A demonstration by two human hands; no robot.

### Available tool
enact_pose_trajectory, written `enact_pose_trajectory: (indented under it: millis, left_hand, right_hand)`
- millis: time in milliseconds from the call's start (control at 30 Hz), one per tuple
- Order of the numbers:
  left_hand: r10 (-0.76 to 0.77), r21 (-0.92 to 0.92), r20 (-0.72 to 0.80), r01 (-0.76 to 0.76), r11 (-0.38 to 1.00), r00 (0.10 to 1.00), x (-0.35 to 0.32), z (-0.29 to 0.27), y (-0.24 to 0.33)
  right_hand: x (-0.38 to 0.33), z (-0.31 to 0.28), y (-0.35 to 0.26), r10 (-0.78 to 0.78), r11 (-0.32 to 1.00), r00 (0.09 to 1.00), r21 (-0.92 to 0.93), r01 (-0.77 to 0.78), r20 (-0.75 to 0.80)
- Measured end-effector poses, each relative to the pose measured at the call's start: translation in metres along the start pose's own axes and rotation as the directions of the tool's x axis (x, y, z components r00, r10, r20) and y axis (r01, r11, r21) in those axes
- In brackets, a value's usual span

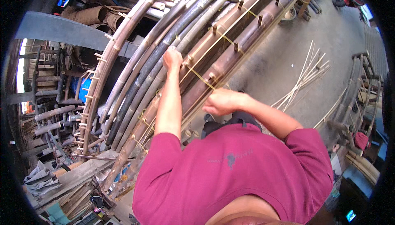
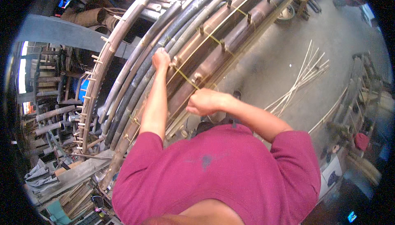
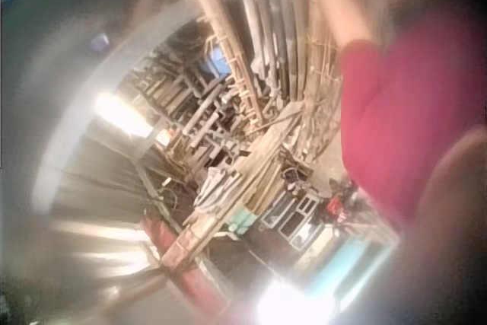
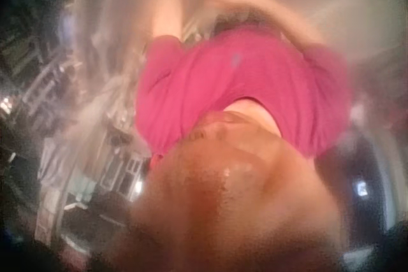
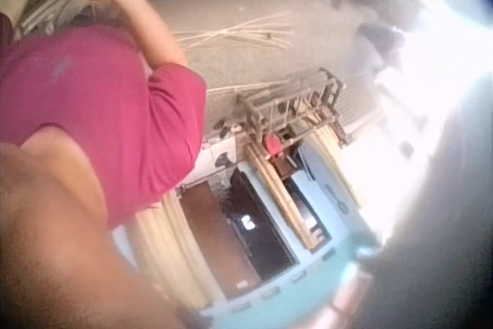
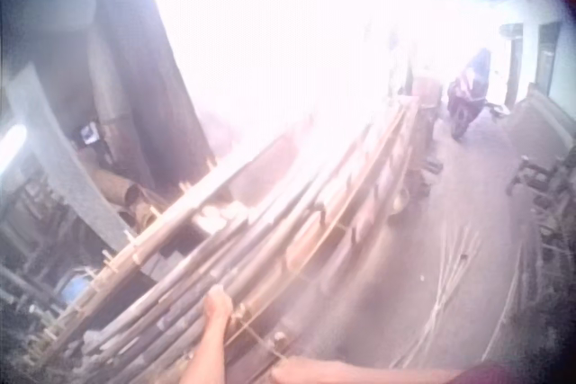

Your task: The person weaves thin bamboo strips through a curved bamboo frame using both hands. They repeatedly pick up strips from the floor and interlace them through the frame's structure.

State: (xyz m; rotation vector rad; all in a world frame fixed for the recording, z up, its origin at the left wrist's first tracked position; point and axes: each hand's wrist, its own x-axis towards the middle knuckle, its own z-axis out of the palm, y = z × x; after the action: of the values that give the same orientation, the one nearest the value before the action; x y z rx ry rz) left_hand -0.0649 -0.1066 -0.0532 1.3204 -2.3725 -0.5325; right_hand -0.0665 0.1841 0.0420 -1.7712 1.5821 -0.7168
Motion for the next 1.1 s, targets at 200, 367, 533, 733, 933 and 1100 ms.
enact_pose_trajectory:
  millis: [200,367,533,733,933,1100]
  left_hand:
    - [0.057,0.052,0.112,-0.063,0.997,0.992,-0.006,-0.01,-0.039]
    - [0.004,0.045,0.217,-0.014,0.999,0.976,-0.015,-0.039,-0.036]
    - [0.086,-0.023,0.289,-0.083,0.996,0.954,-0.002,-0.049,-0.066]
    - [0.277,-0.091,0.178,-0.264,0.96,0.944,-0.09,-0.147,-0.119]
    - [0.179,-0.098,0.288,-0.157,0.983,0.941,-0.193,-0.148,-0.137]
    - [0.266,-0.373,0.053,-0.228,0.899,0.962,-0.199,-0.118,-0.145]
  right_hand:
    - [0.007,0.006,-0.004,0.321,0.927,0.945,-0.228,-0.298,0.069]
    - [0.004,-0.009,-0.005,0.373,0.896,0.927,-0.245,-0.37,-0.037]
    - [0.022,0.072,0.035,0.311,0.877,0.946,-0.356,-0.323,-0.09]
    - [0.038,0.182,-0.018,0.053,0.696,0.991,0.708,-0.123,0.12]
    - [0.105,0.189,-0.053,0.887,-0.06,0.409,0.823,0.565,-0.216]
    - [0.19,0.109,-0.128,0.001,0.91,0.993,0.411,0.047,-0.115]
